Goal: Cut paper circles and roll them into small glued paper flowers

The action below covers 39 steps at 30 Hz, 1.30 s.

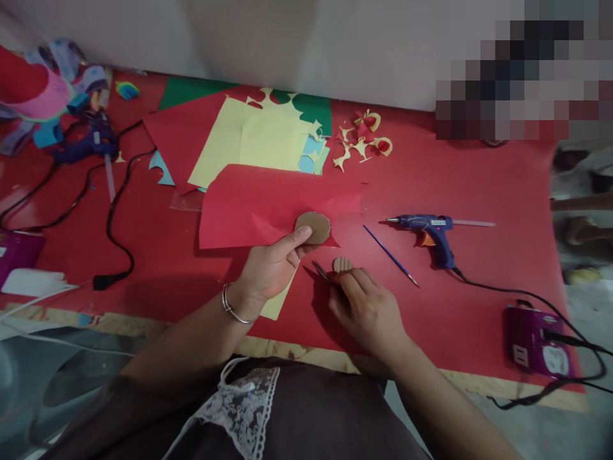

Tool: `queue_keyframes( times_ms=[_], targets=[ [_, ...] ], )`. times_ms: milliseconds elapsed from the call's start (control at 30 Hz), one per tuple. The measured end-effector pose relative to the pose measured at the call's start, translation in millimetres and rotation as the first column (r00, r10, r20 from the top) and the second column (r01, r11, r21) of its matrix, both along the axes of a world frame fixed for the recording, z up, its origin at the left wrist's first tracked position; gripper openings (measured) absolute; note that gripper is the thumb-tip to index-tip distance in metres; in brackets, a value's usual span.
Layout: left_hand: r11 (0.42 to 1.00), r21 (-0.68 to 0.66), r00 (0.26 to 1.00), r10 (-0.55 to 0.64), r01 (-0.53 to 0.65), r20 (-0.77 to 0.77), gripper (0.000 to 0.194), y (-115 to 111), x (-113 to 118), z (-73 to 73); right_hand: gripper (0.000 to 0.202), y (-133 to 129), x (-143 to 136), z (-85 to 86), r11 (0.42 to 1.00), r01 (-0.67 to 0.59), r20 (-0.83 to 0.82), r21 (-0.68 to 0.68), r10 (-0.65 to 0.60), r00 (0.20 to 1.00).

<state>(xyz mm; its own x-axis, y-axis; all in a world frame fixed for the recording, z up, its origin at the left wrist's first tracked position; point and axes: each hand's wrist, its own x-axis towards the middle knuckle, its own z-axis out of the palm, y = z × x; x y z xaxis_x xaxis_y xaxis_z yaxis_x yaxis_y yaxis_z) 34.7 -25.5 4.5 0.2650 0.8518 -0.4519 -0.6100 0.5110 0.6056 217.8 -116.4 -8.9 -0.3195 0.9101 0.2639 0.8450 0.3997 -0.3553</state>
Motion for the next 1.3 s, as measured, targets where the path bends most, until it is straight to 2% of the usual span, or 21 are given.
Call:
queue_keyframes(
  times_ms=[133, 267, 367, 500, 600, 767, 900, 1000, 1167, 1300],
  targets=[
    [1.0, -0.015, 1.0, 0.019, -0.019, 0.003, 0.009, 1, -1, 2.7, 0.01, -1, 5, 3.6, 0.98, 0.115, -0.23, -0.165, -0.151, 0.961],
    [1.0, -0.015, 1.0, 0.02, -0.02, 0.005, 0.017, 1, -3, 3.2, 0.017, -3, 10, 7.9, 0.908, 0.239, -0.412, -0.345, -0.375, 0.831],
    [1.0, -0.004, 1.0, -0.006, 0.006, 0.007, 0.017, -1, -3, 3.0, 0.021, -2, 10, 8.8, 0.883, 0.299, -0.51, -0.362, -0.456, 0.729],
    [0.997, 0.0, 0.997, -0.074, 0.074, 0.005, 0.021, -5, 0, 2.5, 0.026, 4, 8, 14.3, 0.879, 0.327, -0.559, -0.348, -0.474, 0.68],
    [0.995, -0.005, 0.995, -0.099, 0.099, 0.012, 0.026, -9, 4, 0.8, 0.03, 9, 7, 22.7, 0.886, 0.301, -0.556, -0.352, -0.457, 0.694],
    [0.988, 0.025, 0.988, -0.154, 0.154, 0.009, 0.027, -14, 8, -2.2, 0.025, 18, 5, 31.8, 0.909, 0.28, -0.507, -0.309, -0.406, 0.76],
    [0.991, 0.028, 0.991, -0.134, 0.133, 0.01, 0.019, -15, 11, -1.3, 0.041, 28, 4, 29.8, 0.955, 0.204, -0.45, -0.215, -0.282, 0.847],
    [0.993, 0.044, 0.993, -0.111, 0.11, 0.029, 0.014, -16, 13, 1.1, 0.044, 34, 4, 25.7, 0.978, 0.146, -0.391, -0.151, -0.195, 0.899],
    [0.995, 0.007, 0.993, -0.101, 0.101, 0.057, 0.02, -17, 14, 0.0, 0.039, 36, 5, 20.0, 0.991, 0.125, -0.339, -0.05, -0.135, 0.931],
    [0.995, 0.009, 0.992, -0.102, 0.101, 0.068, 0.023, -17, 12, -4.3, 0.038, 34, 7, 18.2, 0.991, 0.129, -0.309, -0.034, -0.133, 0.942]
  ],
)
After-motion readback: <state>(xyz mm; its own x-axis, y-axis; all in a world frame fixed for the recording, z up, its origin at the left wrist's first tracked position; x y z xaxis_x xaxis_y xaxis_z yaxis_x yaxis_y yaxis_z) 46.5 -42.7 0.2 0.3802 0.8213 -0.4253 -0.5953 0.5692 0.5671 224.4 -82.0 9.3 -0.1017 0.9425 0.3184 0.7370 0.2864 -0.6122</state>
